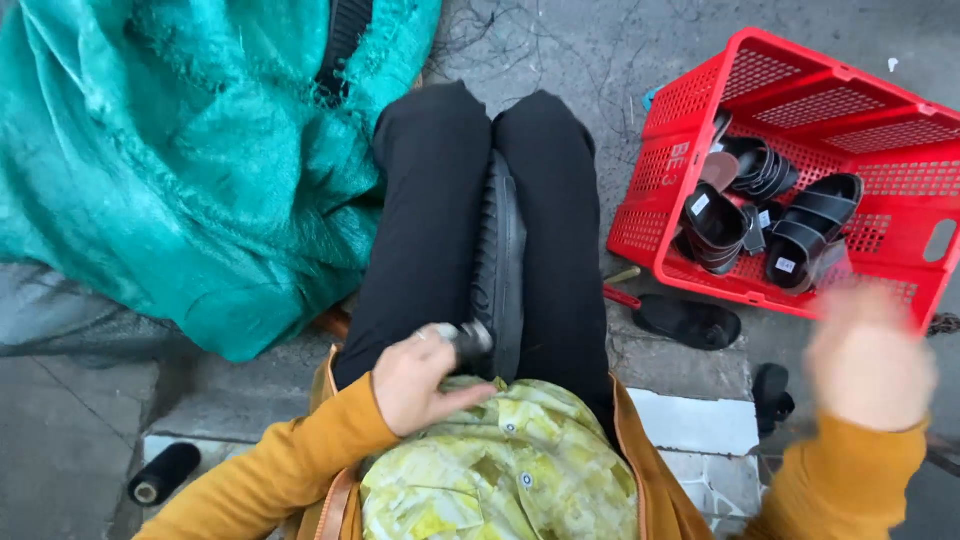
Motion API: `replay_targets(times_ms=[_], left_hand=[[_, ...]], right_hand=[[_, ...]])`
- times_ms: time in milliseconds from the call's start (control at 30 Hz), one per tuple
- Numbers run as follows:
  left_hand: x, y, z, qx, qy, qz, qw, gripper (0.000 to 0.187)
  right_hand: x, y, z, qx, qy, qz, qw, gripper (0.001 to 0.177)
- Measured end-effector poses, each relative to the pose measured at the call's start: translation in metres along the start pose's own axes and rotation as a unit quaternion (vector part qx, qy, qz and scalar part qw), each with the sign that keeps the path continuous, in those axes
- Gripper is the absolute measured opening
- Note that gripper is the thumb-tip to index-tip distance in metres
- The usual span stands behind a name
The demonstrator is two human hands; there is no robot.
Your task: Hand-sewing the upper straps of sandals to the rubber soles using a needle and thread.
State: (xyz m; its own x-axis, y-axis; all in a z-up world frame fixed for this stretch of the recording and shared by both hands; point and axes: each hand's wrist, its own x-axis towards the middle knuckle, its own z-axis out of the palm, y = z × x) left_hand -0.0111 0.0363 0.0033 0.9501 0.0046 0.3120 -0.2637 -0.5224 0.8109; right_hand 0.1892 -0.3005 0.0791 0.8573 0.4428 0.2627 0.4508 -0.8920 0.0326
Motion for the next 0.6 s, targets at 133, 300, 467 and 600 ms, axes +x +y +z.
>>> replay_targets(times_ms=[133,300,467,600], left_hand=[[-0.008,-0.012,0.011,0.197,-0.154,-0.12,0.961,0.038],[0.024,-0.014,-0.015,-0.187,-0.164,-0.205,0.947,0.026],[0.07,-0.037,-0.011,-0.482,-0.115,-0.361,0.79,0.028],[0.102,-0.079,-0.009,-0.522,0.022,-0.432,0.735,0.039]], right_hand=[[-0.014,-0.064,0.02,0.205,-0.36,-0.094,0.905,0.04],[-0.011,-0.136,0.034,0.358,-0.433,-0.163,0.811,0.063],[-0.006,-0.144,0.033,0.529,-0.411,-0.038,0.742,0.01],[-0.003,-0.154,0.056,0.536,-0.389,-0.051,0.747,0.008]])
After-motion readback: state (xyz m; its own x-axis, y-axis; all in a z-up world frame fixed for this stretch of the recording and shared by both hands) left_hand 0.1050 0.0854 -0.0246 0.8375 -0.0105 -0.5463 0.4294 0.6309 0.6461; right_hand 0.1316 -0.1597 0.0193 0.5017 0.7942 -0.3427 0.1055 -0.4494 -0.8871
